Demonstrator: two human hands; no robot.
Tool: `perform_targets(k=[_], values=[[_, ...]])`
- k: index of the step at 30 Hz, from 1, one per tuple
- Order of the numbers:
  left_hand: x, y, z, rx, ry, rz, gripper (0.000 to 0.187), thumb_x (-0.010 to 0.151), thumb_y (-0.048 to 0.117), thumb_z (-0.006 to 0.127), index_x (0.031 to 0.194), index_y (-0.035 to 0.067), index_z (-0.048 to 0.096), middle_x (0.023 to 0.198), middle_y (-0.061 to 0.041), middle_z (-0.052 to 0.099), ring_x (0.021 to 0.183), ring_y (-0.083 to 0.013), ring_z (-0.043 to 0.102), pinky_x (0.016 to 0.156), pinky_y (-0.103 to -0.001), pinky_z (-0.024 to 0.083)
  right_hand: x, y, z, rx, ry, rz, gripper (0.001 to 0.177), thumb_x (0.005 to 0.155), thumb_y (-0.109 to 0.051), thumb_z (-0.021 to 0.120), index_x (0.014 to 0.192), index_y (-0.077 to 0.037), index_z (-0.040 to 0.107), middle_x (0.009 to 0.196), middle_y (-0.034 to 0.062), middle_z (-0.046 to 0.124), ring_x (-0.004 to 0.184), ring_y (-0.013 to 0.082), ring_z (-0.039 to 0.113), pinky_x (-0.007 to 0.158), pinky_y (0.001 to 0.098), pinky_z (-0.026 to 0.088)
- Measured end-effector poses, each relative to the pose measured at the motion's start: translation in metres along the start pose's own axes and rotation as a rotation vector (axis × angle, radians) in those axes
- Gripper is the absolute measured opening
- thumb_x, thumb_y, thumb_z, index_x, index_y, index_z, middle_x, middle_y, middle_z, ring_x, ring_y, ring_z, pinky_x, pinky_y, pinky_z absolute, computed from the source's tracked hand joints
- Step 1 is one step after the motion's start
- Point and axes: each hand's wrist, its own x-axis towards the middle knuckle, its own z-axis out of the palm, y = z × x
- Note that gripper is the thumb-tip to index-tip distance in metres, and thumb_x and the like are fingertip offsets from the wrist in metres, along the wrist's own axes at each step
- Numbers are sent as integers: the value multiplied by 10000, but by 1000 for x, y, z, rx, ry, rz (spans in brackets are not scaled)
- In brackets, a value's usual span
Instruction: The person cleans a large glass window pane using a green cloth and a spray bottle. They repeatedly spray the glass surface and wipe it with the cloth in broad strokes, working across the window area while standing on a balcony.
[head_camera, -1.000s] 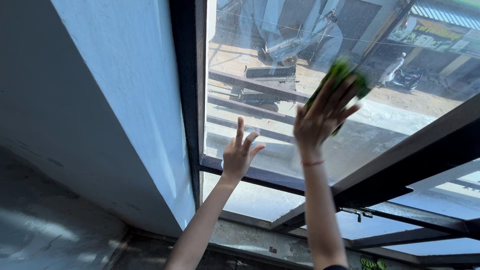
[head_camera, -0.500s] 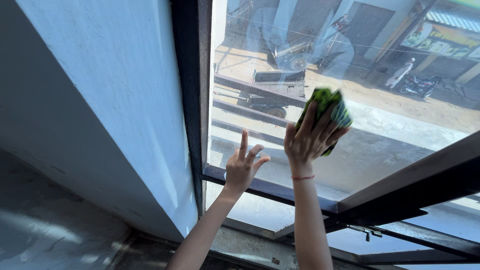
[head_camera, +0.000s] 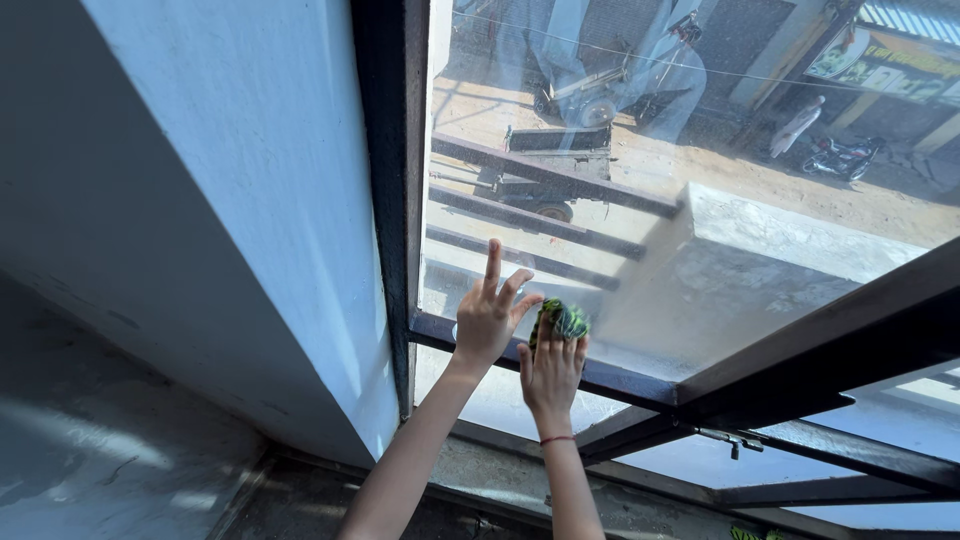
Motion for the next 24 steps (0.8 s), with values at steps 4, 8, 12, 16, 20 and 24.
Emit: perform_targets(k=[4,8,12,16,20,24], values=[[1,4,-6,1,32,6,633,856,513,748,1365,250,479,1680,-129,181,797,-176,693,652,-260,597,-24,-16,-21,35,-191,41,744,1036,-592,130,1578,-106,285,1576,115,388,1493,284,281,1273,477,112],[2,4,-9,9,3,-6,617,854,513,759,1343,249,492,1676,-136,183,771,-170,689,634,-260,594,-34,-16,-29,120,-387,131,775,1017,-605,96,1619,-149,268,1576,67,375,1510,213,295,1342,448,122],[2,3,-9,6,4,0,620,855,510,755,1348,235,499,1673,-135,187,766,-164,684,637,-249,592,-22,-13,-30,73,-171,38,790,1026,-610,112,1601,-70,140,1681,143,113,1549,266,78,1238,485,1],[3,4,-11,26,31,21,615,857,508,750,1346,227,505,1676,-133,169,764,-160,678,649,-256,590,37,-5,-45,23,4,2,802,1034,-632,47,1623,-88,11,1705,118,-22,1569,223,-41,1277,429,-73],[0,3,-12,36,11,14,591,874,512,751,1332,240,493,1679,-145,172,732,-135,661,607,-232,571,138,0,-98,-90,211,2,770,1057,-603,25,1644,-105,37,1715,131,-25,1587,280,-48,1297,462,-61],[0,-1,-8,9,11,15,606,853,515,765,1326,267,480,1677,-148,182,707,-119,650,572,-201,558,239,-5,-180,-167,393,-23,745,1081,-577,58,1663,-129,182,1718,126,91,1604,317,61,1337,483,7]])
